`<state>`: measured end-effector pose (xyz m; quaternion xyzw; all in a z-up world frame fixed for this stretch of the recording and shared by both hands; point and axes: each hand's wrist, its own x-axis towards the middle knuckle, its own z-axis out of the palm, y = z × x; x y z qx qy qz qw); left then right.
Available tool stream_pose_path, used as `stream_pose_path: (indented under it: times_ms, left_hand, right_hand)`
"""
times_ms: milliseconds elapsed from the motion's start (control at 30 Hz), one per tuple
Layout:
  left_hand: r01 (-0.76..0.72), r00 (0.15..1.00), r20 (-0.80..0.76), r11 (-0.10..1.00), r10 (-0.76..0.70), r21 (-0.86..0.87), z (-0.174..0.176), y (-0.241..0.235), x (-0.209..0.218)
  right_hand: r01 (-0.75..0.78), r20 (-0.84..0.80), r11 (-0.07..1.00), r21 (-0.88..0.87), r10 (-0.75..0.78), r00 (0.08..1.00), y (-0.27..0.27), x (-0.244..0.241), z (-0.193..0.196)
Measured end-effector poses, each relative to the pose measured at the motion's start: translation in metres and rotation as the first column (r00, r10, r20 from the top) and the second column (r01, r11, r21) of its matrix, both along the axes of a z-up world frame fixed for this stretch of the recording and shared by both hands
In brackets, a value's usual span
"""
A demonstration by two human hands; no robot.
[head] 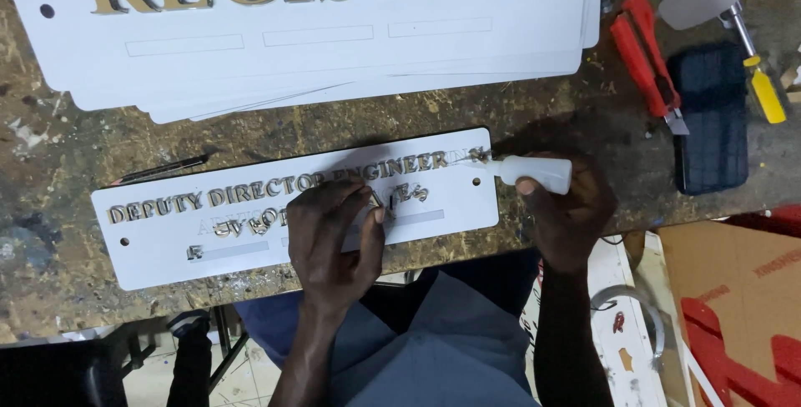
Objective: Applying glue to the back of laser-cut letters on a white sign board.
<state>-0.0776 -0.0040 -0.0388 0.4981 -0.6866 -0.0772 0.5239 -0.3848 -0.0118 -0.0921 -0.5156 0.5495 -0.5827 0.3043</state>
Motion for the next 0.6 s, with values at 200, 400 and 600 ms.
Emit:
stream_pose_path:
  times_ms: [200,400,600]
  left_hand:
    - [0.130,0.990,0.051,0.989,-0.134,0.073,0.022,-0.017,-0.019]
    - [0.204,0.941,0.244,0.968,-0.235,0.146,0.032,-0.044,-0.042]
    - [0.208,0.906,0.326,0.955,-0.269,0.210,0.032,-0.057,-0.055]
  right_hand:
    - [0.045,0.118,0.997,-0.063,-0.038,0.992,-0.004,-0.012,-0.027]
    - [0.189,0.325,0.979,-0.081,-0.154,0.933,-0.008,-0.013,-0.025]
    - [0.197,0.449,0.979,-0.055,-0.151,0.881,-0.009,-0.002,-0.013]
